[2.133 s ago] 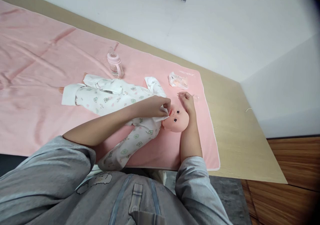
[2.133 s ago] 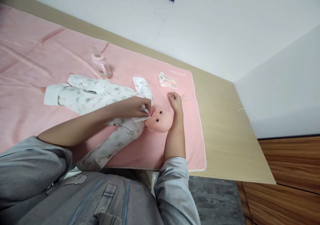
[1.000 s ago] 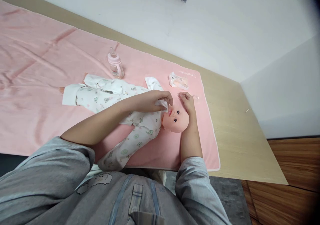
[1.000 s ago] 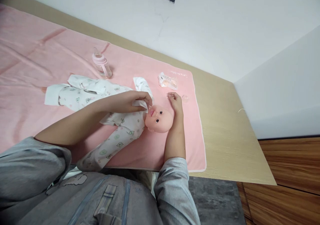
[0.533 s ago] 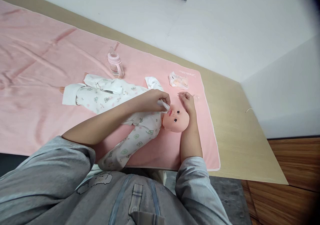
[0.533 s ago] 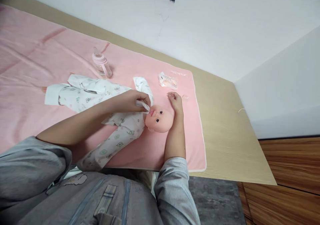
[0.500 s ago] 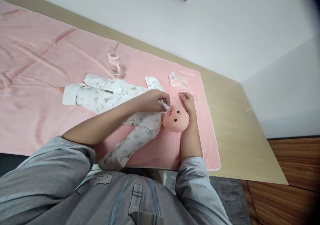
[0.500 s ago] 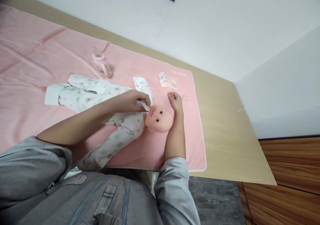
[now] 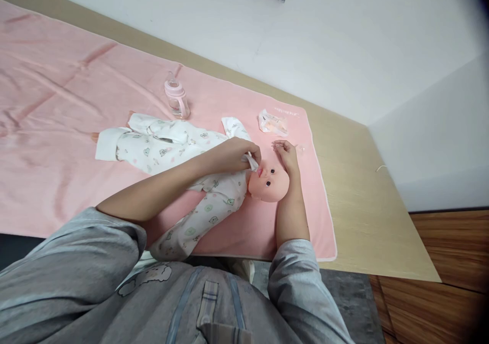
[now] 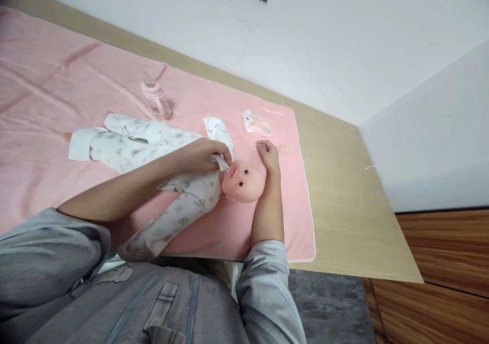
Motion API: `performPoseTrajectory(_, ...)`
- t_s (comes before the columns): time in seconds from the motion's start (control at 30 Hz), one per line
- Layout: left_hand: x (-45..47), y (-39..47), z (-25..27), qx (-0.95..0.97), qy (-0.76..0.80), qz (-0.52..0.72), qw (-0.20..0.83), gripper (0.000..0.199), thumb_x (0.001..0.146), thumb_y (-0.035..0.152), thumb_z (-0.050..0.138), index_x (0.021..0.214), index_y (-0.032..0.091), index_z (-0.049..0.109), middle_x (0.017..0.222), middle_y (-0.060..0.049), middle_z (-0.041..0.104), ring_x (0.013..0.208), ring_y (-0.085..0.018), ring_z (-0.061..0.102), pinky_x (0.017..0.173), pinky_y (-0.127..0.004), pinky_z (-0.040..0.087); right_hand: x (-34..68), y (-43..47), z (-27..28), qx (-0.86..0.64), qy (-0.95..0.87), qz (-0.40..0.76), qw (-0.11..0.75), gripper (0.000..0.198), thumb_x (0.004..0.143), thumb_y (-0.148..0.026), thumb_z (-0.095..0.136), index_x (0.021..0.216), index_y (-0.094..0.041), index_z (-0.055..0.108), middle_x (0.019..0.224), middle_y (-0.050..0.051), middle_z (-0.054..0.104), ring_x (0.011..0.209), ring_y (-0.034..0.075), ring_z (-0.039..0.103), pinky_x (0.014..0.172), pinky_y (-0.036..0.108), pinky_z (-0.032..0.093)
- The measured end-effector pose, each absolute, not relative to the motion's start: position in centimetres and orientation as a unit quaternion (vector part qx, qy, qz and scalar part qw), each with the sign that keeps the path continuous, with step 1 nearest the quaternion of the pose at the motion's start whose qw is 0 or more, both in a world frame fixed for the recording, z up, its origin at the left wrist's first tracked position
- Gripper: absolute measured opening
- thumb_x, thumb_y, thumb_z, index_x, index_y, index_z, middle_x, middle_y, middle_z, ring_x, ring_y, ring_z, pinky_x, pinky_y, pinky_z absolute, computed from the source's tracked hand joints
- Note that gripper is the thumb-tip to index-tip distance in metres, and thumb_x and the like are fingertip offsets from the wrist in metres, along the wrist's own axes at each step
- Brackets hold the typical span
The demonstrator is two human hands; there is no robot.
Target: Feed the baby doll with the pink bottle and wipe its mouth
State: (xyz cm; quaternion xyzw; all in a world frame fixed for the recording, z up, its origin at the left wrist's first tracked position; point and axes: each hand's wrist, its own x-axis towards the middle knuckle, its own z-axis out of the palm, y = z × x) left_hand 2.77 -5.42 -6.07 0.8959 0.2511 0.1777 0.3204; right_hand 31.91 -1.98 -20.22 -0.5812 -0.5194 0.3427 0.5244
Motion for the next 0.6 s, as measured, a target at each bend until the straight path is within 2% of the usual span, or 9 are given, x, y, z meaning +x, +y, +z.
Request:
performPoseTrajectory(0.27, 3.01, -5.53, -6.22, 0.892, 0.255, 0.218, 0.303, 0.021, 0.077, 0.013, 0.056, 0.088, 0.018, 0.072, 0.091, 0.002, 0.076, 0.085, -0.015, 0.068, 0.074, -0.023, 0.045, 31.73, -2.07, -20.00, -0.587, -0.521, 0.335, 0.522, 0.025, 0.075, -0.036, 0.065, 0.094, -0.021, 0.067, 0.092, 0.003, 0.072, 0.082, 0.015, 0.065, 0.092, 0.038, 0.052)
performPoseTrajectory(0.47, 2.96, -5.42, -6.35, 0.896, 0.249, 0.207, 0.305, 0.023, 0.082, 0.017, 0.055, 0.096, 0.020, 0.072, 0.097, 0.002, 0.076, 0.091, -0.017, 0.069, 0.078, -0.024, 0.046, 31.76, -2.08, -20.01, -0.585, -0.524, 0.334, 0.520, 0.026, 0.075, -0.037, 0.065, 0.095, -0.021, 0.067, 0.094, 0.003, 0.073, 0.084, 0.016, 0.066, 0.094, 0.038, 0.052)
performPoseTrajectory(0.6, 2.73, -5.25, -6.10, 0.896, 0.231, 0.214, 0.312, 0.031, 0.078, 0.008, 0.049, 0.095, 0.020, 0.073, 0.100, 0.003, 0.075, 0.095, -0.015, 0.067, 0.084, -0.023, 0.047, 31.81, -2.07, -20.05, -0.583, -0.524, 0.336, 0.522, 0.026, 0.075, -0.039, 0.066, 0.095, -0.022, 0.066, 0.095, 0.004, 0.073, 0.085, 0.017, 0.066, 0.094, 0.039, 0.053)
